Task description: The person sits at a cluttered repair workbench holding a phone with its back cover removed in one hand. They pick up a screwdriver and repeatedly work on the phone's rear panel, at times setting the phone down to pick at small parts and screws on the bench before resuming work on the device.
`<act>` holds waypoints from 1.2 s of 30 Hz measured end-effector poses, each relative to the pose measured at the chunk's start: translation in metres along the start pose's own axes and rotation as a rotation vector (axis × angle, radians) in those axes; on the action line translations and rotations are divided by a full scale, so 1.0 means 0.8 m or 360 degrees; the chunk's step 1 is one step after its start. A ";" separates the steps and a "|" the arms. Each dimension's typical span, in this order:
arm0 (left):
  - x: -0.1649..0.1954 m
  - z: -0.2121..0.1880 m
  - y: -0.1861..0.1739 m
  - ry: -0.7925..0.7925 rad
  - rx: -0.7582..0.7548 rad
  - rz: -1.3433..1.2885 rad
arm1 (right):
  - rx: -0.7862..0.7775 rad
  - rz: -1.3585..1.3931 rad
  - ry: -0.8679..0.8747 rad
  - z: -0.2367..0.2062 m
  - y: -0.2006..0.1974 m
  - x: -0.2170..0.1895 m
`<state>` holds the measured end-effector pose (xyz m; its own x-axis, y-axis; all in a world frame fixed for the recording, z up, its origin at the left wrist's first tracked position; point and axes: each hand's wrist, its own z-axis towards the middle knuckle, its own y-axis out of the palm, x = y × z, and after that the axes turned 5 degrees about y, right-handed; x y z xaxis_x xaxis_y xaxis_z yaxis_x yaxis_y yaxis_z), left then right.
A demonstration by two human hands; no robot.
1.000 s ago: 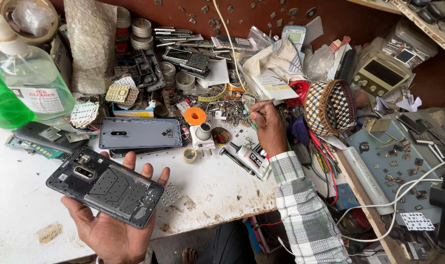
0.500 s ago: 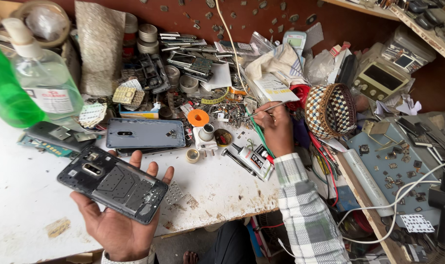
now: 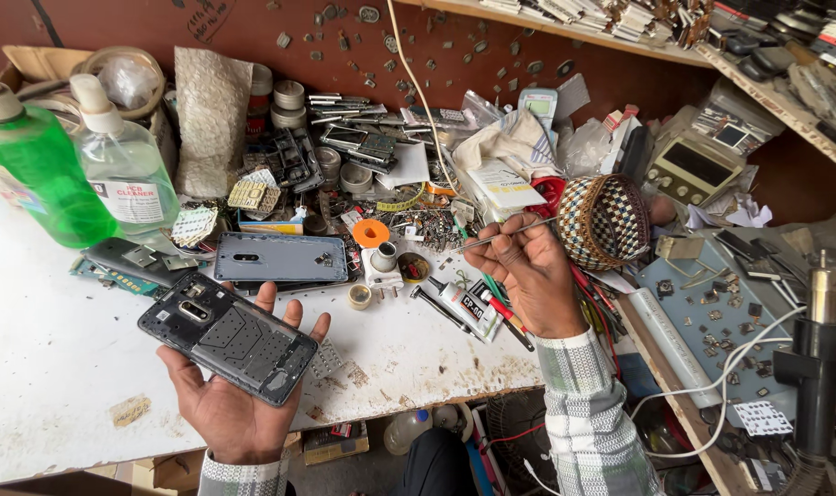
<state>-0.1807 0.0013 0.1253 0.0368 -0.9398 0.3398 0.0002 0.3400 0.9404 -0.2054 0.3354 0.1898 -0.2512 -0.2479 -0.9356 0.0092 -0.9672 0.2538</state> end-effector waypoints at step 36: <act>-0.008 0.010 -0.019 -0.0280 -0.0695 -0.0798 | -0.0051 0.0513 0.0165 -0.112 0.164 0.107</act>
<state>-0.1886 0.0015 0.1092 -0.2355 -0.9663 -0.1034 0.3792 -0.1893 0.9057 -0.1392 0.1824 0.1207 -0.1307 -0.5440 -0.8288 0.1030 -0.8389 0.5344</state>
